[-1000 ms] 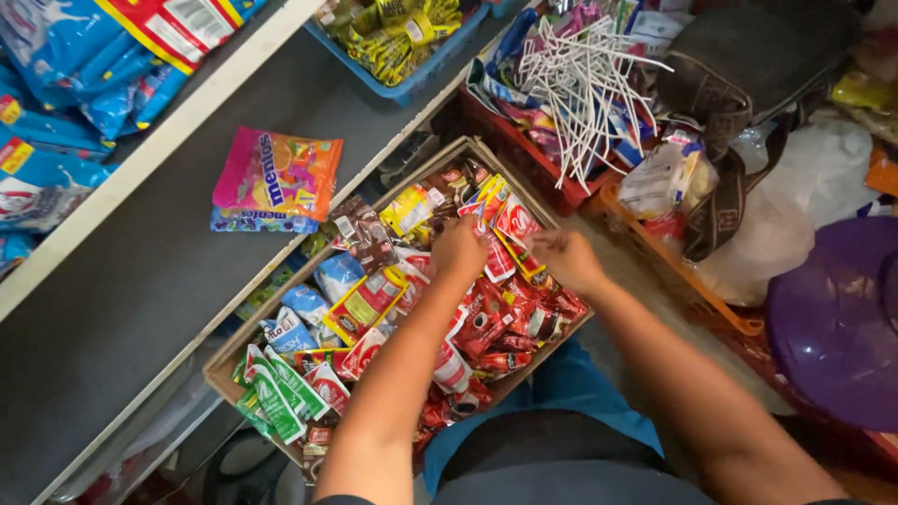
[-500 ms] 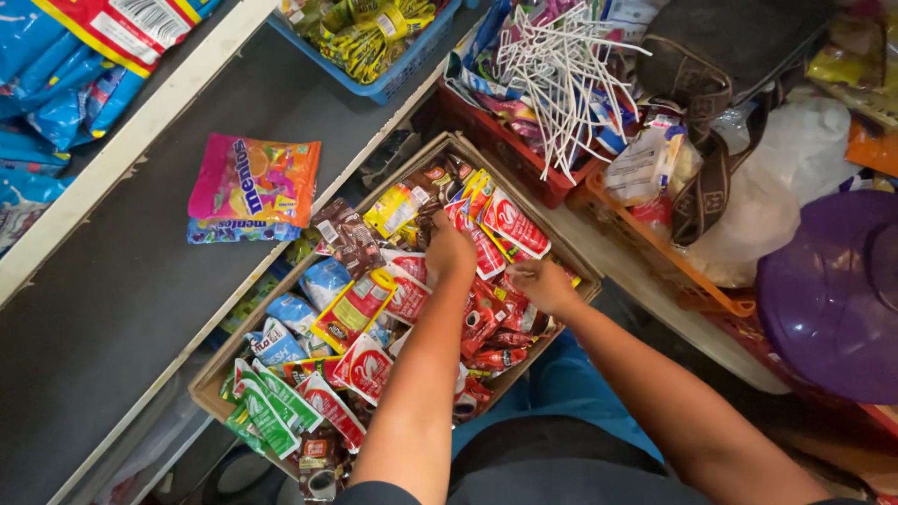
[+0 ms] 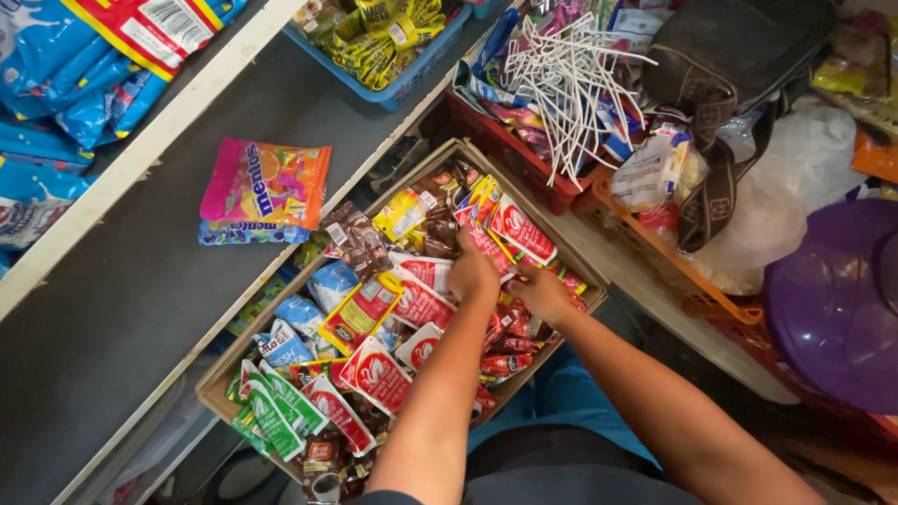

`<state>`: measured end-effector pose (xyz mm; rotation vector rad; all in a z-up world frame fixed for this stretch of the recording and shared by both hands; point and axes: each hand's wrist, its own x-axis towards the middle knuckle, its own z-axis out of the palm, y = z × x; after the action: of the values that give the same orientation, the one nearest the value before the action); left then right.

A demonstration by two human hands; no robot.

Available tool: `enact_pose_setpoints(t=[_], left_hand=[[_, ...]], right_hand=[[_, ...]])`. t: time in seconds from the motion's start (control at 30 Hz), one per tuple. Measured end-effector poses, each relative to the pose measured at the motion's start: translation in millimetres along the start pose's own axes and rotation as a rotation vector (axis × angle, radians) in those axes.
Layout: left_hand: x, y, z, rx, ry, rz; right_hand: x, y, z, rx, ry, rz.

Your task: Bundling soy sauce sachets with plastic ties and hanging them on display hooks on a shelf in a grocery store.

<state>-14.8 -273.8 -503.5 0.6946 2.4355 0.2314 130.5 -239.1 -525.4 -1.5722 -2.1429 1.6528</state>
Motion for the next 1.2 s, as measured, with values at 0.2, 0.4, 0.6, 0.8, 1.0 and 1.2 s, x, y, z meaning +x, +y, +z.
enact_pose_setpoints(t=[0.2,0.4,0.6,0.8,1.0,1.2], left_hand=[[-21.0,-21.5,1.6,-0.336,0.211,0.137],[-89.4,-25.8,-55.4,-0.601,0.168,0.383],[-128.5,-28.2,-71.2,-0.796,0.103,0.445],[-106.8,-2.7,-94.3,-1.013,0.250,0.498],[-86.2,34.0,-109.3,-1.013,0.540,0.527],[-99.3,73.9,-142.7,-1.313,0.440,0.593]], right_hand=[[23.6,34.8,11.7,0.169,0.129,-0.133],[39.2,25.3,18.5,0.754,-0.145,0.003],[-12.5,-79.2,-27.9,1.262,-0.307,0.025],[-10.9,-107.0,-38.8,1.158,-0.164,-0.242],[-22.6,-142.4,-51.5,0.968,0.078,-0.503],[-52.8,-218.8,-96.3,0.925,0.233,-0.530]])
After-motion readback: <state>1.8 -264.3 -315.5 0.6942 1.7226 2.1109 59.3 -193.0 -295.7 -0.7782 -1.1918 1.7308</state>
